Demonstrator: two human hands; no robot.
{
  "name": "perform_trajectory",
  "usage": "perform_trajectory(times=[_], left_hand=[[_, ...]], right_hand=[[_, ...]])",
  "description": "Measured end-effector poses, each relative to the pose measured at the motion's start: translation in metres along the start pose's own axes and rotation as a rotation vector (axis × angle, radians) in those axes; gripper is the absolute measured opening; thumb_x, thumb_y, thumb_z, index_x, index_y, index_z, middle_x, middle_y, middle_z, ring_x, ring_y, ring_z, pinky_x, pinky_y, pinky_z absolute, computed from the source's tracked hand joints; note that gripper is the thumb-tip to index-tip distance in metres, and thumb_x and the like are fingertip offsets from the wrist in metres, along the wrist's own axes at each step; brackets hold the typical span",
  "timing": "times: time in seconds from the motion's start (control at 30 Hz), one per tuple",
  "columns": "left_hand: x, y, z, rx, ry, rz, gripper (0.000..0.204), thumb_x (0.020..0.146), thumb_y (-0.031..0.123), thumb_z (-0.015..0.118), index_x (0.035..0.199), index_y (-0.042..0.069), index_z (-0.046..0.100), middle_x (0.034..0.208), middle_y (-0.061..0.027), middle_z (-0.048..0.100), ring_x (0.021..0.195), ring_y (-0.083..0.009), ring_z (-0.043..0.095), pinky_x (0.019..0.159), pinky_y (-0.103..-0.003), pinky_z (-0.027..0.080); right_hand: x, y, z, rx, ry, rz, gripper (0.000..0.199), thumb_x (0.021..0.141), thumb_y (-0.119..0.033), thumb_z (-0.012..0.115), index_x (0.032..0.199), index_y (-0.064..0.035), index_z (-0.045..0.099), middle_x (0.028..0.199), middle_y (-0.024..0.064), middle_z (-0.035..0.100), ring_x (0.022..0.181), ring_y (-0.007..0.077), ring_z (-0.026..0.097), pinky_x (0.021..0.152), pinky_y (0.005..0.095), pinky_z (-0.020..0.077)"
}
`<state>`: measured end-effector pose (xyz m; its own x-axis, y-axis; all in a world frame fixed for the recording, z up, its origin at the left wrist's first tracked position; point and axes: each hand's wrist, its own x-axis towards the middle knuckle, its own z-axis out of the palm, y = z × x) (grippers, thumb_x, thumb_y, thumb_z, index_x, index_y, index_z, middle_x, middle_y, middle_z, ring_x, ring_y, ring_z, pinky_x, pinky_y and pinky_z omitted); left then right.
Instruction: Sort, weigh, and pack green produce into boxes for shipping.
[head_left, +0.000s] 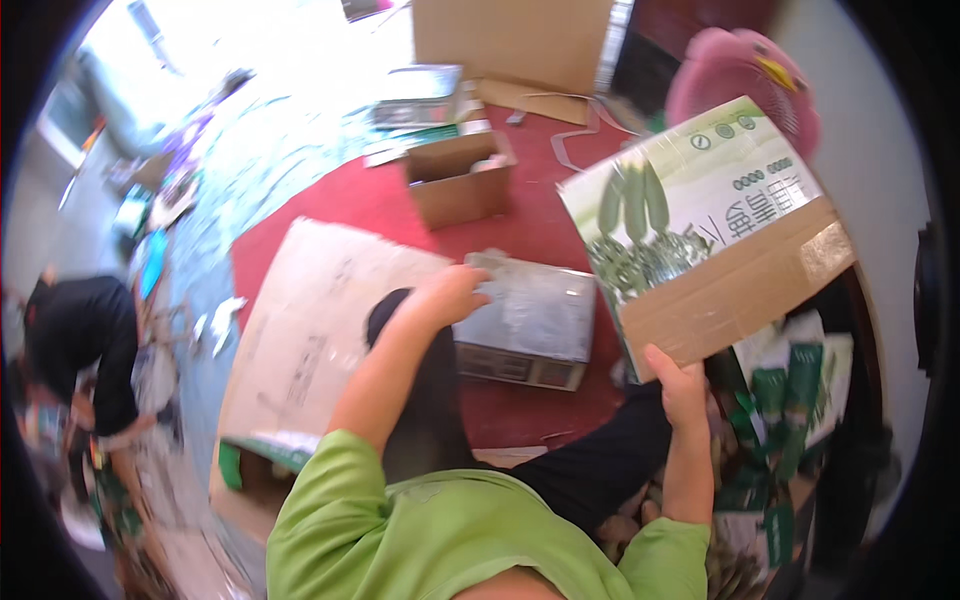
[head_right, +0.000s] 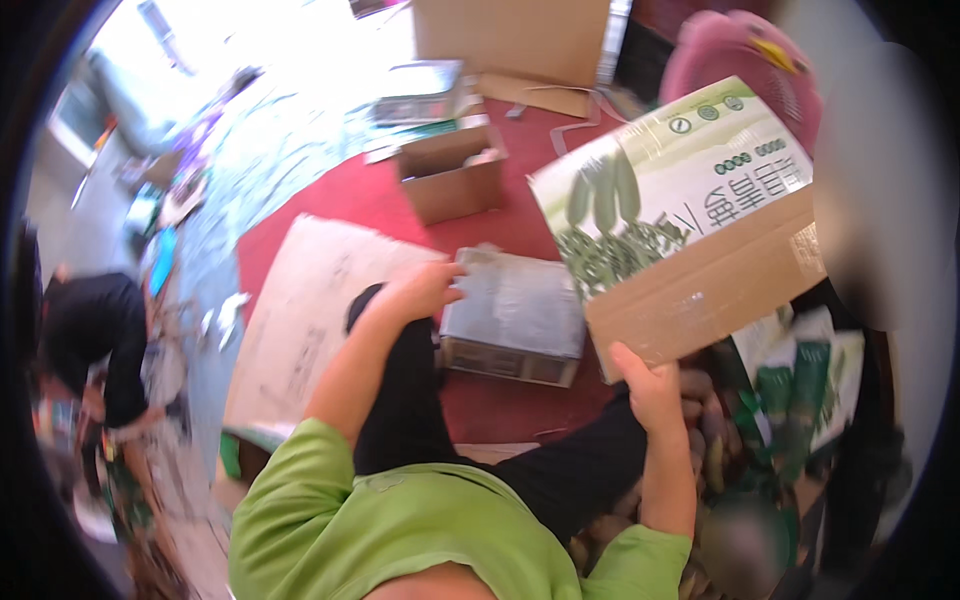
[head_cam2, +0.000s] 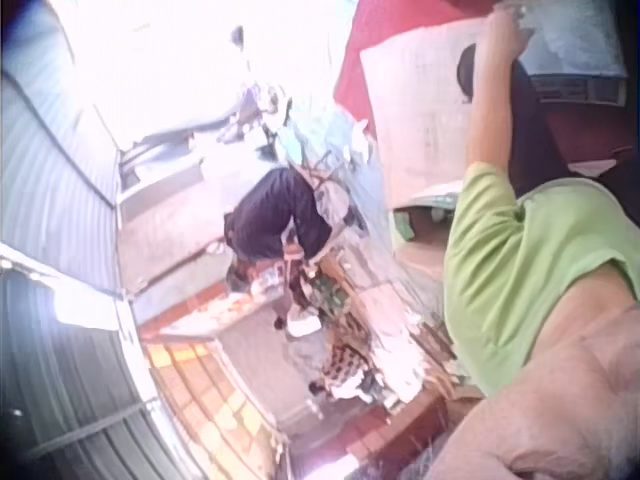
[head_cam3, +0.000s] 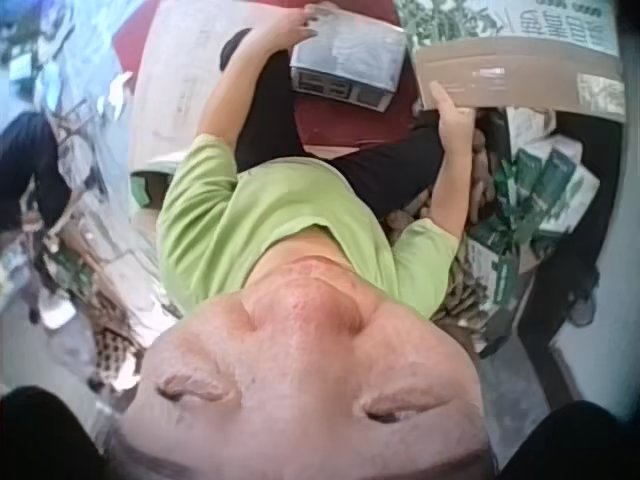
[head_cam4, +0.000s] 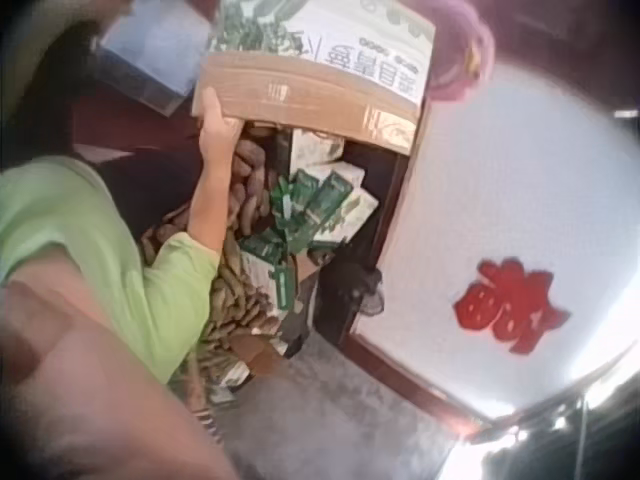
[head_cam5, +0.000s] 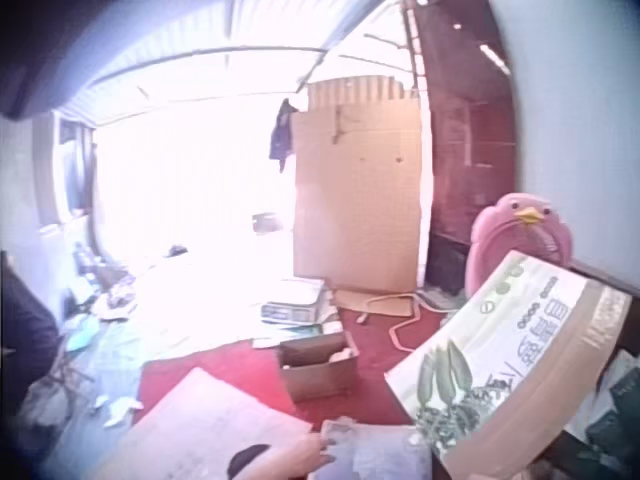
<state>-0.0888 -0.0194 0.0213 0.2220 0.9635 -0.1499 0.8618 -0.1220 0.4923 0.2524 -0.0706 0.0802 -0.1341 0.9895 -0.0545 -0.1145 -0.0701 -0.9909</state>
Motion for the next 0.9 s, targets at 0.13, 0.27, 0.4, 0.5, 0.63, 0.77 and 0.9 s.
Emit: perform_trajectory(times=[0.13,0.27,0.4,0.5,0.63,0.77,0.9], left_hand=[[-0.003,0.001,-0.004,0.101,-0.097,-0.069,0.038,0.083,0.029,0.063,0.114,0.009,0.060,0.108,-0.0156,0.062,0.103,-0.0332,0.058,0.087,-0.043,0.046],[-0.012,0.003,-0.013,0.083,-0.117,-0.067,0.039,0.083,0.032,0.063,0.116,0.010,0.059,0.109,-0.0143,0.062,0.104,-0.0328,0.058,0.088,-0.043,0.046],[-0.017,0.005,-0.015,0.099,-0.137,-0.067,0.038,0.083,0.032,0.063,0.114,0.011,0.060,0.105,-0.0129,0.063,0.103,-0.0315,0.058,0.087,-0.042,0.047],[-0.020,0.008,-0.017,0.097,-0.158,0.023,0.036,0.083,0.031,0.063,0.113,0.011,0.061,0.104,-0.0123,0.063,0.103,-0.0306,0.059,0.086,-0.042,0.047],[-0.022,0.012,-0.021,-0.050,0.053,0.254,0.033,0.081,0.028,0.064,0.109,0.010,0.062,0.100,-0.0102,0.063,0.100,-0.0297,0.058,0.086,-0.041,0.046],[-0.023,0.013,-0.016,0.005,0.244,0.373,0.037,0.078,0.028,0.068,0.110,0.011,0.061,0.105,-0.0078,0.060,0.105,-0.0278,0.055,0.087,-0.039,0.044],[-0.014,0.020,0.000,0.176,0.024,0.283,0.055,0.072,0.033,0.074,0.119,0.012,0.056,0.113,-0.0076,0.056,0.112,-0.0281,0.051,0.091,-0.041,0.043]], right_hand=[[0.018,0.022,0.012,-0.357,-0.069,-0.009,0.023,0.086,-0.006,0.058,0.105,0.0064,0.060,0.099,0.0077,0.064,0.090,0.0157,0.059,0.080,0.0285,0.0455],[0.043,0.055,0.010,-0.415,-0.083,-0.105,0.021,0.087,-0.010,0.056,0.100,0.0061,0.061,0.089,0.0101,0.067,0.084,0.0170,0.061,0.076,0.0311,0.0465],[0.062,0.076,0.017,-0.799,-0.261,-0.089,0.018,0.080,-0.011,0.061,0.093,0.0003,0.064,0.082,0.0170,0.063,0.078,0.0278,0.062,0.072,0.0333,0.0465],[0.062,0.079,0.029,-1.080,-0.427,-0.198,0.020,0.077,-0.014,0.063,0.093,-0.0028,0.066,0.087,0.0142,0.065,0.084,0.0337,0.060,0.076,0.0404,0.0461],[0.066,0.064,0.036,-1.284,-0.542,-0.287,0.017,0.076,-0.012,0.063,0.091,-0.0056,0.067,0.086,0.0109,0.065,0.089,0.0312,0.058,0.079,0.0393,0.0445],[0.066,0.072,0.015,-1.167,-0.465,-0.346,0.015,0.076,-0.007,0.064,0.090,-0.0041,0.065,0.088,0.0117,0.063,0.089,0.0303,0.057,0.081,0.0393,0.0436],[0.064,0.070,-0.040,-0.904,-0.158,-0.366,0.015,0.083,-0.002,0.058,0.097,0.0010,0.062,0.093,0.0125,0.063,0.089,0.0240,0.059,0.081,0.0331,0.0455]])
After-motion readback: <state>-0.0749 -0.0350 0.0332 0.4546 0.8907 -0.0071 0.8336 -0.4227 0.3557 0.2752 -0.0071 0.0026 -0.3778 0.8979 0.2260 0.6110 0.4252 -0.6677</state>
